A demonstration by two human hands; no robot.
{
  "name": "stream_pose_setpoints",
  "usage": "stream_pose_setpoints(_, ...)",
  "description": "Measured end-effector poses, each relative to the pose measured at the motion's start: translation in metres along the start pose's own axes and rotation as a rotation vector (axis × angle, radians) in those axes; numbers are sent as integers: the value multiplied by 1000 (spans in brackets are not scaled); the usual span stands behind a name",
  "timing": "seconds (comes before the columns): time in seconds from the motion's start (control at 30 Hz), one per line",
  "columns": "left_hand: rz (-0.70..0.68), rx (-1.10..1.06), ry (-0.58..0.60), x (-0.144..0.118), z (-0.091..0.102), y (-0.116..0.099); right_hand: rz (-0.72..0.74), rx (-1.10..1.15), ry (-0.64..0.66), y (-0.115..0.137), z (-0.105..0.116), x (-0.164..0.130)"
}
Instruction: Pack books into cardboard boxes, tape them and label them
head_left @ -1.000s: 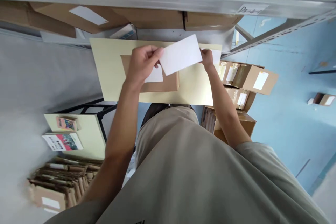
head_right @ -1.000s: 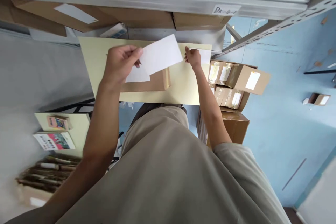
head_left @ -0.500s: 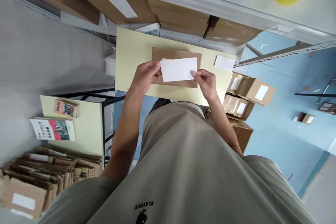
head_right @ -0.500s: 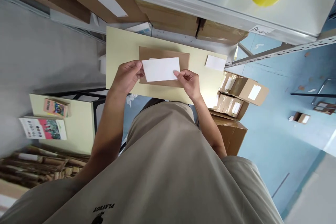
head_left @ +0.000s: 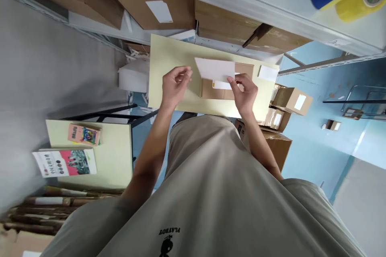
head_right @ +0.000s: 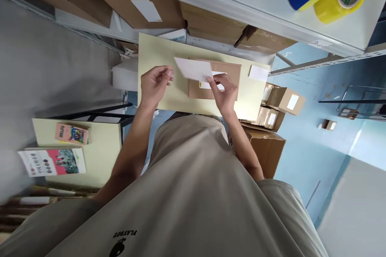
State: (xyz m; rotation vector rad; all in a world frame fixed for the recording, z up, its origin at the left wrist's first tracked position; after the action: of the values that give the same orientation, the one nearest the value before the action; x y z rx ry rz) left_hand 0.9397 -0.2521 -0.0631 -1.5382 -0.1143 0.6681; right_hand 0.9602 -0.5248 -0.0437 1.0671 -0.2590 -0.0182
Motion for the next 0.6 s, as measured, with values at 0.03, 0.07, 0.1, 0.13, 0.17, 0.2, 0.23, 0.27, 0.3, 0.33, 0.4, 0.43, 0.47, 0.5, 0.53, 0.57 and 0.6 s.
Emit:
stream_pose_setpoints(0.03, 41, -25, 26, 0, 6, -1, 77, -70, 8, 8, -7, -5)
stream_pose_setpoints(0.07, 92, -53, 72, 0, 11, -3, 144, -136, 45, 16, -15, -10)
stream_pose_setpoints(0.1, 143, -81, 127, -2, 15, -3, 197, -192, 105, 23, -24, -16)
stream_pose_setpoints(0.13, 185, -103, 175, -4, 19, -3, 238, -235, 179, 29, -33, -21)
stream_pose_setpoints(0.17, 212, -119, 205, -5, 23, -2, 269, -264, 253, 34, -43, -27)
stream_pose_setpoints(0.2, 222, -127, 211, -6, 26, 0, 297, -281, 317, 39, -52, -33)
stream_pose_setpoints(0.23, 220, -127, 199, -6, 29, 3, 324, -291, 367, 42, -61, -38)
stream_pose_setpoints(0.27, 212, -120, 180, -6, 32, 6, 352, -298, 403, 45, -69, -43)
stream_pose_setpoints(0.3, 203, -106, 160, -4, 35, 8, 377, -304, 427, 47, -76, -46)
stream_pose_setpoints(0.33, 195, -89, 145, -2, 38, 10, 400, -310, 440, 48, -82, -49)
stream_pose_setpoints(0.4, 179, -54, 139, 4, 43, 11, 437, -321, 447, 50, -90, -52)
stream_pose_setpoints(0.43, 167, -38, 149, 7, 46, 10, 447, -324, 440, 51, -91, -51)
stream_pose_setpoints(0.47, 152, -23, 163, 10, 47, 7, 452, -323, 425, 51, -92, -50)
stream_pose_setpoints(0.5, 135, -10, 177, 13, 48, 3, 452, -319, 402, 51, -92, -47)
stream_pose_setpoints(0.53, 113, 2, 189, 16, 48, -2, 449, -312, 375, 52, -91, -43)
stream_pose_setpoints(0.57, 87, 15, 200, 19, 47, -7, 442, -303, 344, 52, -89, -37)
stream_pose_setpoints(0.6, 57, 28, 210, 23, 44, -14, 432, -294, 308, 53, -87, -29)
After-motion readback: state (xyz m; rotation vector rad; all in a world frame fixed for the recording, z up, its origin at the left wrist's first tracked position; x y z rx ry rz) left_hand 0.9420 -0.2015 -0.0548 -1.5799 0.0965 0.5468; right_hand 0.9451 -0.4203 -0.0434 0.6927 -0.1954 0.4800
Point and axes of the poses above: each hand's wrist, its own x-axis towards the middle knuckle, its own z-axis out of the back of the hand, y = z × x, the point moved 1 cm from there along x, towards the middle knuckle, and after that the axes turned 15 degrees about -y, right-handed, at the moved point
